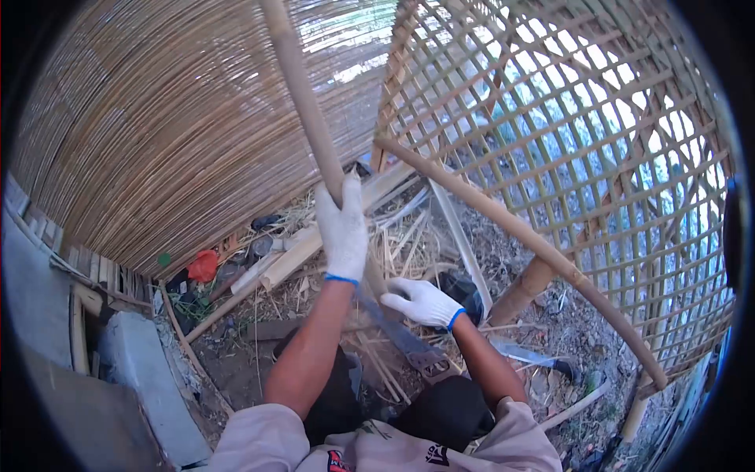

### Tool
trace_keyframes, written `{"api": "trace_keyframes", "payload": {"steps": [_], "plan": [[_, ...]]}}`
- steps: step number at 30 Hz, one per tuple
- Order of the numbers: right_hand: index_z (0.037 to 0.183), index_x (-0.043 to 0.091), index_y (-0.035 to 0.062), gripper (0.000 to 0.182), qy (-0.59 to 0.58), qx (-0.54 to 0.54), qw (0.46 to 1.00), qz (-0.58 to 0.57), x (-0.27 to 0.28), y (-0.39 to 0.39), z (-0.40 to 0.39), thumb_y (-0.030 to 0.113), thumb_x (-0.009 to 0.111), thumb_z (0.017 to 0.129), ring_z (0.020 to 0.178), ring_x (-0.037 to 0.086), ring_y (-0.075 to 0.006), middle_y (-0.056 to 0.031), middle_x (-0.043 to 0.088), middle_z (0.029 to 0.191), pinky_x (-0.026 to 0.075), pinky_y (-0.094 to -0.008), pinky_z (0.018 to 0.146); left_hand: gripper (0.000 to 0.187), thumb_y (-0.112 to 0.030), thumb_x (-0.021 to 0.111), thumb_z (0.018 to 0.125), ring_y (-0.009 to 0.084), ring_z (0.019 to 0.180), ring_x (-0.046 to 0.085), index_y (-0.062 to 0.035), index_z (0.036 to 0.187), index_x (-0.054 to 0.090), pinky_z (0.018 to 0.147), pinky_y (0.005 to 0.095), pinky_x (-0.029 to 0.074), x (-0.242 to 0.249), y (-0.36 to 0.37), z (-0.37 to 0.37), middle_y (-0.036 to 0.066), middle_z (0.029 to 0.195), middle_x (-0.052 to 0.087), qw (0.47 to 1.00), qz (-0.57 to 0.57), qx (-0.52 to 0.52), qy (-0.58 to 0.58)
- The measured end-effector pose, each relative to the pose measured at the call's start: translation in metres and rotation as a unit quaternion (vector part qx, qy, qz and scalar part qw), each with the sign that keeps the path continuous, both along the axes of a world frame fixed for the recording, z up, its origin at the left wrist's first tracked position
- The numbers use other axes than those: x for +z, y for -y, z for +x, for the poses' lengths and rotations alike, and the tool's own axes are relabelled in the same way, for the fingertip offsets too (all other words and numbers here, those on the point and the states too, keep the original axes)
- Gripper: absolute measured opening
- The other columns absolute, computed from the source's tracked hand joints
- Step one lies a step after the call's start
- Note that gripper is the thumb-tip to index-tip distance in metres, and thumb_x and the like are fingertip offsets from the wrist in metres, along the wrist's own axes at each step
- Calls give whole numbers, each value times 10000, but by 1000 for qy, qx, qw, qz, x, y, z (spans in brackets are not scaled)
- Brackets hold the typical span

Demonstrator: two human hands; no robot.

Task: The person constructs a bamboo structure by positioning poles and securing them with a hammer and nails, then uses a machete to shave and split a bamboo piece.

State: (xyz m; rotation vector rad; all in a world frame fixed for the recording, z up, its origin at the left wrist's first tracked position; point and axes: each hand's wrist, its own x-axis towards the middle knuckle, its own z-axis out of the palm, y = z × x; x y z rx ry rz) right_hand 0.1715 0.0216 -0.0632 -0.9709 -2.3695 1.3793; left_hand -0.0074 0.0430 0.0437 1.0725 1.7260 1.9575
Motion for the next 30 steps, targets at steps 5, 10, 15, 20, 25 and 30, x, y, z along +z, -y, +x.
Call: {"api": "trace_keyframes", "payload": {"steps": [5,10,15,20,25,30], "plan": [[1391,630,35,545,-77,-178,968,-161,-98,77,90,445,617,1033,1257,660,-307,-202,694,1340,490,-390,1074,371,-340,653,1000,179,800,502,29,1021,618,771,381,442,3,-60,-1,45,862,539,1000,4,5,0],[1331,656,3,442,-48,-525,840,-123,-128,181,180,305,674,1009,1151,718,-307,-202,739,1231,539,-385,997,635,-397,620,1006,335,1157,608,163,1302,597,1031,454,461,-41,-143,-5,255,1303,659,999,-40,17,-19],[1249,691,-8,324,22,-713,701,-6,-152,282,262,198,678,999,1115,730,-296,-197,750,1170,542,-376,980,438,-373,490,1068,288,942,670,-8,1236,666,815,420,544,-122,-203,-29,130,1176,707,964,-57,-143,215],[1264,680,-6,297,202,-858,463,94,-153,393,299,161,615,1028,1140,701,-312,-188,731,1216,519,-382,1019,185,-57,613,900,248,689,616,23,1067,623,670,428,557,-189,-240,-57,131,875,647,971,-88,-215,-47],[1249,689,20,317,364,-854,367,64,-185,498,316,185,613,990,1142,671,-371,-199,718,1201,505,-465,1026,119,-135,565,998,184,670,565,-16,1007,565,636,324,529,-209,-277,-34,51,815,565,915,-90,-307,246],[1347,628,45,421,487,-837,246,-30,-181,562,335,252,592,981,1257,603,-382,-200,647,1346,459,-486,1091,149,-179,515,1067,140,635,505,-73,963,532,581,261,480,-214,-276,-2,-6,776,467,882,-101,-324,326]]}}
